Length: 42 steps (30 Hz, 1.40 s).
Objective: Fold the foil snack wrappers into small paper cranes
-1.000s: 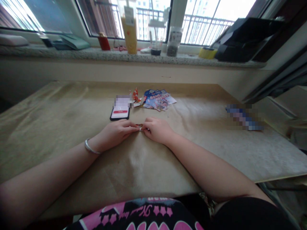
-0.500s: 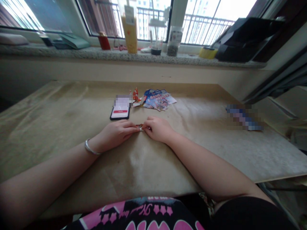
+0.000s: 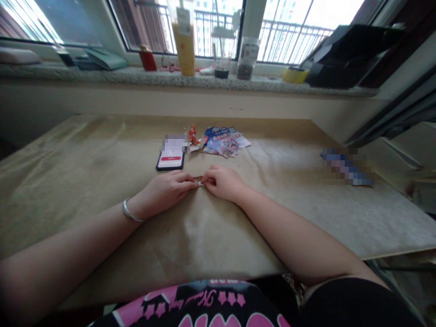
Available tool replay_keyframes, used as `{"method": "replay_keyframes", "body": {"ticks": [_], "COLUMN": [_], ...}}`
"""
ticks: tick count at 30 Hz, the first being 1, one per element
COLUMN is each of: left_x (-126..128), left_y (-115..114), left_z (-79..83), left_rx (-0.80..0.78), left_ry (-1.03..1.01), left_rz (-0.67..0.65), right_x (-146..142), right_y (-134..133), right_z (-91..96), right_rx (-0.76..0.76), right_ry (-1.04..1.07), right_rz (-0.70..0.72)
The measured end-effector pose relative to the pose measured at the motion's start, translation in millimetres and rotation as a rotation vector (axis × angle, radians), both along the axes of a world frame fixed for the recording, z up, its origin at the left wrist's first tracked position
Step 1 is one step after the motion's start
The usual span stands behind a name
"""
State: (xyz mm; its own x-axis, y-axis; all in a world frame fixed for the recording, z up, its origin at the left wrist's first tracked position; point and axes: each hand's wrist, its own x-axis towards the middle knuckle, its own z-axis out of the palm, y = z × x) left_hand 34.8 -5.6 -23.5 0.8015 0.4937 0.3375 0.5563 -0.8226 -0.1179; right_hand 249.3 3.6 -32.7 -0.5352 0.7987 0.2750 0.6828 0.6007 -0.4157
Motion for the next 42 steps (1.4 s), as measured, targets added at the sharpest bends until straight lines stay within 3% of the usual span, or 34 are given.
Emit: {"method": "replay_keyframes", "body": {"ticks": [10, 24, 42], "left_x": [-0.5, -6.9, 0.5], "left_y": [1.0, 2.9, -0.9], "left_z": [-0.3, -1.5, 4.5], "left_rx": [-0.021, 0.016, -0.030], "left_ry": [-0.013, 0.025, 0.087], "left_rz": [0.006, -0.043, 0.000], "right_x": [-1.1, -5.8, -6.6], "right_y": [-13.4, -13.6, -21.8], "right_z": [5.0, 9.0, 18.4], "right_rx": [0.286, 0.192, 0.226], "right_ry": [-0.281, -0.298, -0.423], "right_rz": [0.052, 0.007, 0.018]}}
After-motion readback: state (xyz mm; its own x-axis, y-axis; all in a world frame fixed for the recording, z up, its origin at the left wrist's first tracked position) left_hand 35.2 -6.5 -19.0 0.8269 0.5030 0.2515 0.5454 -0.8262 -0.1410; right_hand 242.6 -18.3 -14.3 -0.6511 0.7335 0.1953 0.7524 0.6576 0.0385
